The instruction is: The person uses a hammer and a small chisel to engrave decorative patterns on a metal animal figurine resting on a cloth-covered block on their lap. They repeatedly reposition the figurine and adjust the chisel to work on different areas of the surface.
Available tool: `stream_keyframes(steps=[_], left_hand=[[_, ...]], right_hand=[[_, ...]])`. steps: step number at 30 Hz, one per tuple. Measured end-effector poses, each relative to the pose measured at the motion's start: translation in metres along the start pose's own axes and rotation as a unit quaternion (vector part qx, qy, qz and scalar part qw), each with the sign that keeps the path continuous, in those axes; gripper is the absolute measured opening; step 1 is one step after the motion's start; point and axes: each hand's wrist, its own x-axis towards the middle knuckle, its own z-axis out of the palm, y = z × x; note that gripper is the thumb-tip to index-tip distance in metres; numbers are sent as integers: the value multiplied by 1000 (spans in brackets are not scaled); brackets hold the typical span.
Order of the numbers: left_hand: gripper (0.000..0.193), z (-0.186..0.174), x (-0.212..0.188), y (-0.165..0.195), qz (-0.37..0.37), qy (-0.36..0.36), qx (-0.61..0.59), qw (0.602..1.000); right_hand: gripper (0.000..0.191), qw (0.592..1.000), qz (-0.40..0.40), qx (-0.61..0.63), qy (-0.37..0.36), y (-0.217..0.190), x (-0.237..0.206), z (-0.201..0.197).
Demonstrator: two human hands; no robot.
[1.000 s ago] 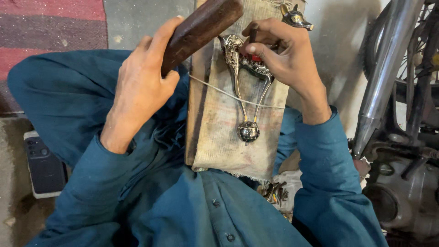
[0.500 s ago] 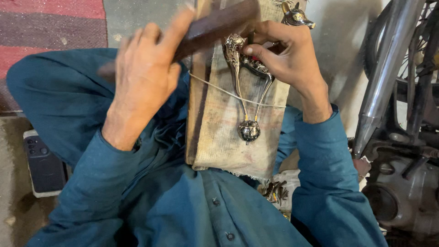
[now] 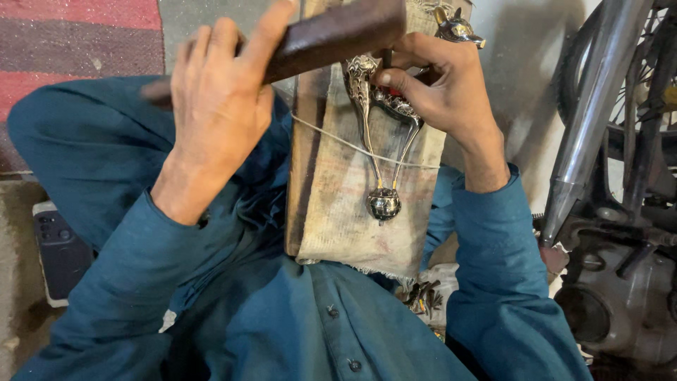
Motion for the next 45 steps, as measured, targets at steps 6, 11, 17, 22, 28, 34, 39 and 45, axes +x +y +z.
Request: stream_keyframes(steps=[6, 11, 17, 22, 28, 34, 39, 45], left_hand=[[73, 2, 5, -5, -25, -28, 40, 998], [79, 3, 8, -8, -1, -37, 69, 997], [77, 4, 11, -11, -1, -50, 27, 998], [77, 2, 13, -12, -9, -55, -30, 998], [74, 1, 17, -14, 28, -4, -121, 992], [76, 2, 19, -15, 3, -23, -99, 995], [74, 1, 20, -13, 0, -26, -116, 993], [71, -1, 19, -13, 4, -20, -115, 993]], right_hand=[[28, 1000, 15, -16, 7, -2, 1, 1], [30, 1000, 22, -16, 5, -3, 2, 0], [29, 1000, 13, 6, 1, -1, 2, -1], [32, 1000, 23, 8, 5, 3, 3, 0], [32, 996, 43, 84, -2, 5, 3, 0], [31, 998, 40, 43, -9, 3, 4, -1], [30, 999, 37, 36, -9, 3, 5, -2], [28, 999, 25, 32, -18, 2, 6, -2]])
